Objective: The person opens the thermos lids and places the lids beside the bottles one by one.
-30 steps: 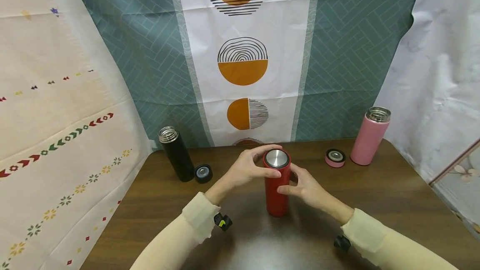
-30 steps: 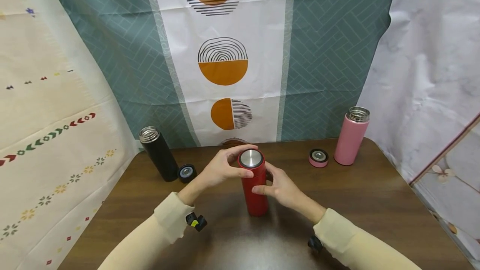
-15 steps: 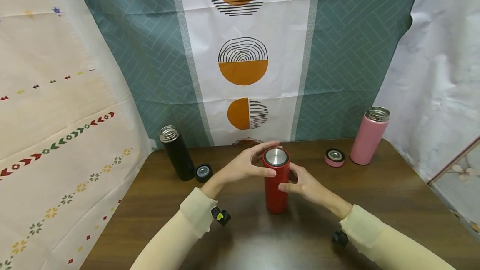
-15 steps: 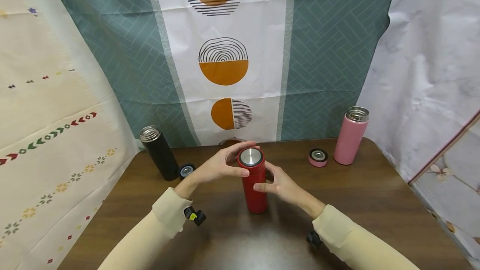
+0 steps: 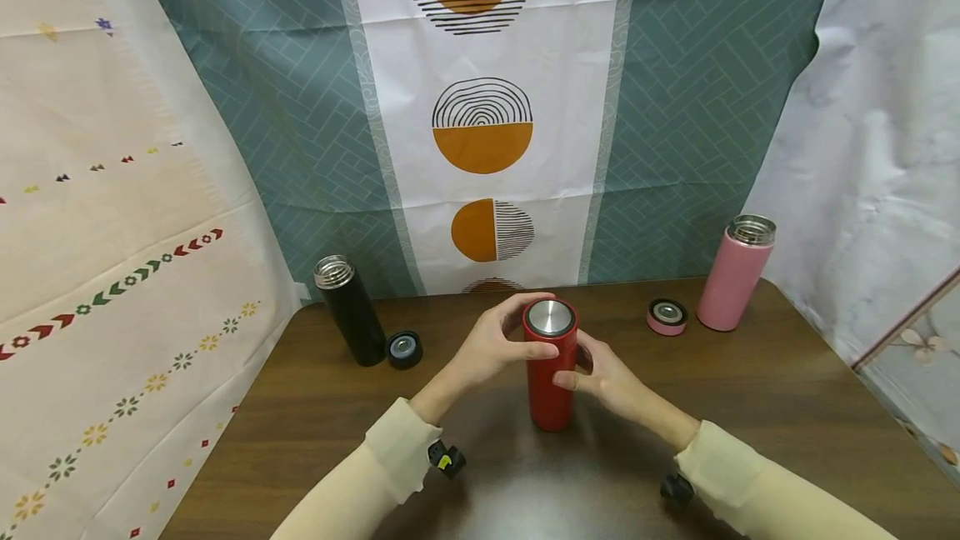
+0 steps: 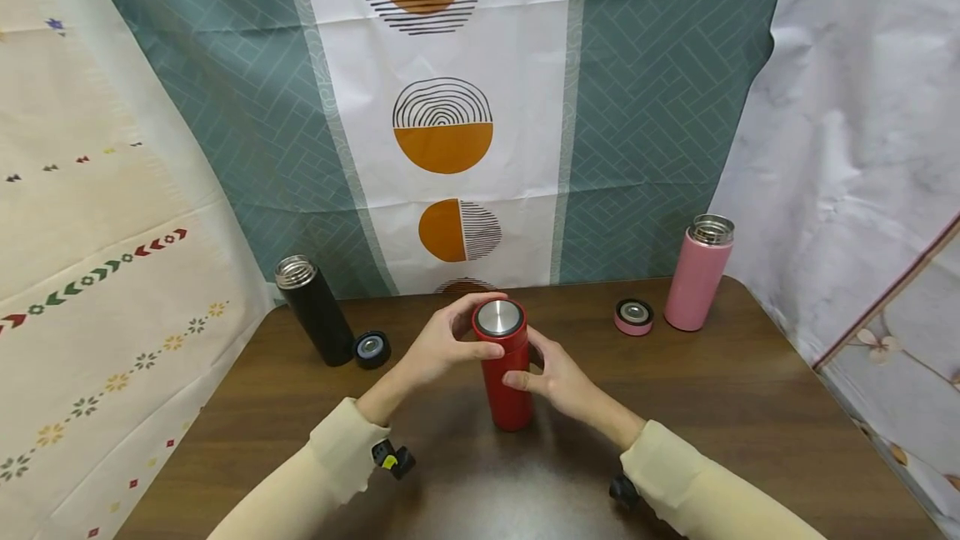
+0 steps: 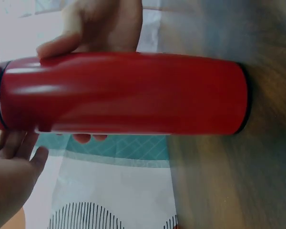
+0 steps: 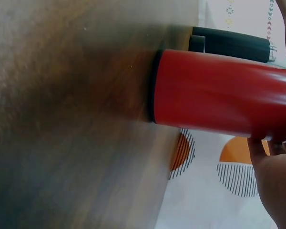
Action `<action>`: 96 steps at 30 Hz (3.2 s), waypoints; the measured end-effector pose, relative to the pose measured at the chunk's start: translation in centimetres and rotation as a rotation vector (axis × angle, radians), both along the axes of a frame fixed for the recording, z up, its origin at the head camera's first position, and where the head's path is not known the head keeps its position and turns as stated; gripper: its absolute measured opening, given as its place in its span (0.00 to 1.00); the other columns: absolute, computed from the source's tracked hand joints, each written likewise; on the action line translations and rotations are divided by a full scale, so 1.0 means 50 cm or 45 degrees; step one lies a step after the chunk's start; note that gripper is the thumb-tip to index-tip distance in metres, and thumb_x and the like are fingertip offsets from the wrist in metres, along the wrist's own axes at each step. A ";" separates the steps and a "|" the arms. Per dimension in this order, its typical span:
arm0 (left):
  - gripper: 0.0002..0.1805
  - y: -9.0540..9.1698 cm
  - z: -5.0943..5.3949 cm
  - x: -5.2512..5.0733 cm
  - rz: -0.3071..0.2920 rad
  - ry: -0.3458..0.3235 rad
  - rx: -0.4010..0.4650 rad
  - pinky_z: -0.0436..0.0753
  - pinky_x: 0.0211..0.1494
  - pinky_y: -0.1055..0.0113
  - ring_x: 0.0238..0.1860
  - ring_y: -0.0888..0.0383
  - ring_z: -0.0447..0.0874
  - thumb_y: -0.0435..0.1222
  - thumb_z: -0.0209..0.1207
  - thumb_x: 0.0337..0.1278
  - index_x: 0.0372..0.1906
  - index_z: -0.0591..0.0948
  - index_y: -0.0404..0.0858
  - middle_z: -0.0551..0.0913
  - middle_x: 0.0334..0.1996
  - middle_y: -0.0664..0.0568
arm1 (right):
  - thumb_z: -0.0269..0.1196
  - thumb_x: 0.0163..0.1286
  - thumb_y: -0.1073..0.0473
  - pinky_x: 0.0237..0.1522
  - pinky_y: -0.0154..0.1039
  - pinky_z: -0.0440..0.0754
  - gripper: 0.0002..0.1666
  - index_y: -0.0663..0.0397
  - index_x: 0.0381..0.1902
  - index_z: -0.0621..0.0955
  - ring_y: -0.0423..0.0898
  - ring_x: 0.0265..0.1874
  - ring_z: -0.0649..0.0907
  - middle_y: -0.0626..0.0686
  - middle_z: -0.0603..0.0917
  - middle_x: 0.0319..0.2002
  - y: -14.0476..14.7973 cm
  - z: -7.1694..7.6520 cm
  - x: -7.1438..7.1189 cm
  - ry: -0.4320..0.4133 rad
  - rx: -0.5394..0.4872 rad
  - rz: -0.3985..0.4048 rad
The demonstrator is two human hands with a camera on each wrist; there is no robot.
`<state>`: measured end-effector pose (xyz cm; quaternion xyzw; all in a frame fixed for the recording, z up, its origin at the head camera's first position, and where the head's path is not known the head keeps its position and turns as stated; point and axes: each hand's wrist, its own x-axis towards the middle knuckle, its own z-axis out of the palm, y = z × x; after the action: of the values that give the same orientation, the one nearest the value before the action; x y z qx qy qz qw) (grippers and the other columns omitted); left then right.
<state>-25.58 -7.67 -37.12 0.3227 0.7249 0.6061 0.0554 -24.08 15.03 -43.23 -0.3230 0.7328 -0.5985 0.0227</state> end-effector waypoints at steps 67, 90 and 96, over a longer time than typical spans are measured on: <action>0.39 -0.018 0.003 0.000 -0.154 -0.051 -0.035 0.67 0.76 0.48 0.72 0.55 0.72 0.44 0.68 0.66 0.79 0.68 0.46 0.74 0.72 0.53 | 0.66 0.72 0.57 0.60 0.40 0.80 0.38 0.68 0.72 0.67 0.49 0.60 0.80 0.58 0.79 0.63 0.008 -0.010 -0.017 -0.165 -0.072 0.173; 0.37 -0.019 -0.006 -0.003 -0.143 -0.046 -0.034 0.72 0.72 0.48 0.68 0.53 0.74 0.47 0.66 0.67 0.78 0.68 0.50 0.75 0.69 0.52 | 0.65 0.73 0.52 0.66 0.47 0.75 0.38 0.59 0.75 0.66 0.58 0.67 0.75 0.58 0.76 0.68 -0.005 -0.012 -0.011 -0.142 -0.001 0.097; 0.36 -0.019 -0.007 -0.012 -0.174 -0.063 0.021 0.73 0.72 0.47 0.66 0.53 0.76 0.44 0.68 0.66 0.76 0.70 0.46 0.77 0.68 0.49 | 0.65 0.74 0.53 0.64 0.38 0.76 0.39 0.62 0.75 0.66 0.57 0.67 0.75 0.60 0.75 0.68 0.000 -0.010 -0.008 -0.146 -0.006 0.096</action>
<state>-26.16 -8.63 -37.48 0.3568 0.6944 0.6147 0.1121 -24.50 15.04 -43.73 -0.3156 0.7161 -0.6165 0.0865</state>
